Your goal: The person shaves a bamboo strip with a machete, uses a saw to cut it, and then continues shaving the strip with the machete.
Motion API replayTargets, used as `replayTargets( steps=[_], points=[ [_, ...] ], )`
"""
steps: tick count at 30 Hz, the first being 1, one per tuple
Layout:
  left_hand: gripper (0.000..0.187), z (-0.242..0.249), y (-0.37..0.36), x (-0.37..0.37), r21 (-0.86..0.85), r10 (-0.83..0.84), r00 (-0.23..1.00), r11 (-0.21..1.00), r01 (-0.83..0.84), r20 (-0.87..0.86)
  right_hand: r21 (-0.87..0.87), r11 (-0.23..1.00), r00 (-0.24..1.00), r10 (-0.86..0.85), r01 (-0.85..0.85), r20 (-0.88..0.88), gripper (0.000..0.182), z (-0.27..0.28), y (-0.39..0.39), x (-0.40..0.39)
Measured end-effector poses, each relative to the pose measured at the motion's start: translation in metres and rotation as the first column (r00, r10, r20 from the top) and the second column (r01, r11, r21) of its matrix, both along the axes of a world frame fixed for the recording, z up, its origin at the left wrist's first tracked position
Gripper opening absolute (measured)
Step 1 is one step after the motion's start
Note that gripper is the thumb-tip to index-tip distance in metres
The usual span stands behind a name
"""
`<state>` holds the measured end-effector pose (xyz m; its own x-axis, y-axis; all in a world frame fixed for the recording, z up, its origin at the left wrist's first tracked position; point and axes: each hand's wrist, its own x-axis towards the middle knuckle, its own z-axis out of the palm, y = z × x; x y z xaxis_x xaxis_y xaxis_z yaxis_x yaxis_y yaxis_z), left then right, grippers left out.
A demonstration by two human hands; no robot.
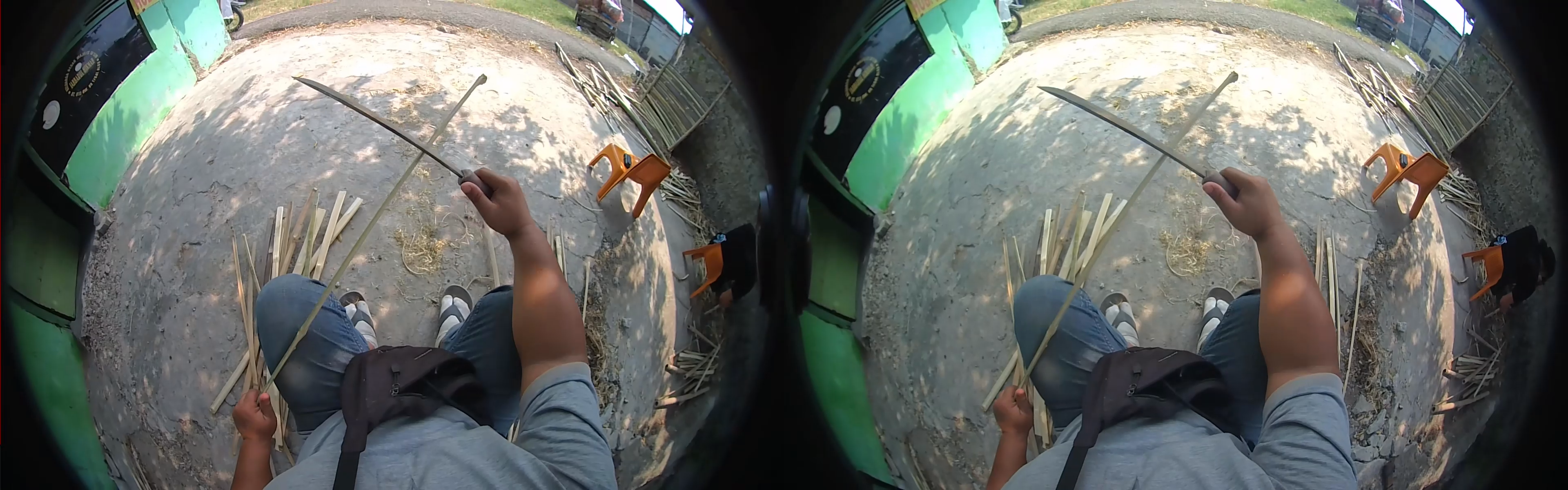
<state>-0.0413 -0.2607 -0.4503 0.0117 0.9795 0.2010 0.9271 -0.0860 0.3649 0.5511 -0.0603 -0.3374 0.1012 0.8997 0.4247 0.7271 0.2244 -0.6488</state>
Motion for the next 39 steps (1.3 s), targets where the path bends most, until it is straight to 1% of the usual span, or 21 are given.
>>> replayTargets(
  steps=[1,4,5,8,9,12,13,17,20,21,24,25,28,29,30,32,35,38,39],
  points=[
    [0.074,0.002,0.0,0.0,-0.001,0.001,1.0,1.0,-0.001,0.001,0.043,0.999,0.996,-0.015,0.011,0.091,0.041,-0.002,0.001,-0.001],
    [0.074,-0.002,-0.003,-0.003,-0.02,-0.01,0.999,1.0,0.011,0.04,0.081,0.996,0.993,-0.038,0.029,0.108,0.042,0.001,-0.005,-0.013],
    [0.074,-0.005,-0.003,-0.004,-0.027,-0.017,0.998,0.999,0.018,0.061,0.079,0.997,0.995,-0.005,-0.003,0.103,0.044,0.005,-0.008,-0.016],
    [0.074,-0.011,-0.001,-0.007,-0.041,-0.041,0.995,0.998,0.045,0.094,0.146,0.984,0.968,0.065,-0.103,0.244,0.045,0.008,-0.018,-0.024],
    [0.074,-0.012,0.002,-0.006,-0.029,-0.047,0.995,0.998,0.05,0.09,0.196,0.974,0.95,0.049,-0.114,0.307,0.044,0.017,-0.023,-0.025],
    [0.075,-0.009,0.006,-0.007,-0.029,-0.052,0.996,0.998,0.054,0.075,0.121,0.989,0.973,0.061,-0.09,0.223,0.045,0.013,-0.01,0.001],
    [0.075,-0.006,0.009,-0.007,-0.03,-0.055,0.996,0.998,0.057,0.069,0.113,0.994,0.995,-0.007,-0.004,0.097,0.046,0.006,-0.005,0.003],
    [0.074,0.001,0.007,-0.005,-0.05,-0.038,0.998,0.998,0.041,0.058,0.124,0.991,0.98,-0.074,0.052,0.183,0.045,0.005,0.0,-0.006],
    [0.074,-0.003,0.0,-0.003,-0.051,-0.029,0.997,0.998,0.033,0.073,0.116,0.993,0.991,-0.02,0.004,0.135,0.046,0.01,-0.007,-0.015],
    [0.074,-0.004,-0.001,-0.002,-0.058,-0.02,0.997,0.998,0.024,0.074,0.097,0.995,0.989,0.022,-0.036,0.145,0.045,0.016,-0.012,-0.02],
    [0.074,-0.006,-0.001,-0.001,-0.06,-0.017,0.996,0.998,0.022,0.083,0.13,0.98,0.925,0.091,-0.149,0.369,0.041,0.016,-0.022,-0.034],
    [0.074,-0.006,0.001,-0.001,-0.055,-0.018,0.996,0.998,0.022,0.084,0.17,0.974,0.904,0.063,-0.147,0.422,0.039,0.019,-0.025,-0.037],
    [0.074,-0.004,0.004,-0.004,-0.029,-0.037,0.999,0.999,0.038,0.031,0.19,0.977,0.936,0.021,-0.093,0.35,0.047,0.017,-0.015,-0.018],
    [0.074,-0.002,0.0,-0.008,-0.029,-0.031,1.0,0.999,0.031,0.002,0.085,0.996,0.969,-0.051,0.031,0.244,0.047,0.011,-0.007,-0.005],
    [0.074,-0.002,0.002,-0.007,-0.014,-0.027,0.999,1.0,0.027,-0.018,0.08,0.988,0.978,-0.143,0.132,0.155,0.045,0.011,0.001,0.002],
    [0.074,-0.001,0.006,-0.007,0.003,-0.018,0.999,1.0,0.019,-0.038,0.072,0.979,0.96,-0.201,0.191,0.194,0.043,0.004,0.001,0.006],
    [0.074,0.004,0.004,-0.007,-0.007,-0.02,0.999,1.0,0.02,-0.027,0.115,0.981,0.975,-0.17,0.154,0.146,0.045,0.002,0.0,0.001],
    [0.075,0.006,0.0,-0.005,-0.041,-0.04,0.999,0.998,0.04,0.011,0.067,0.994,0.987,-0.089,0.081,0.132,0.045,0.009,-0.012,-0.011],
    [0.075,0.004,0.001,-0.005,-0.049,-0.041,0.999,0.998,0.042,0.022,0.107,0.994,0.98,-0.052,0.032,0.192,0.044,0.009,-0.015,-0.014]
  ],
)
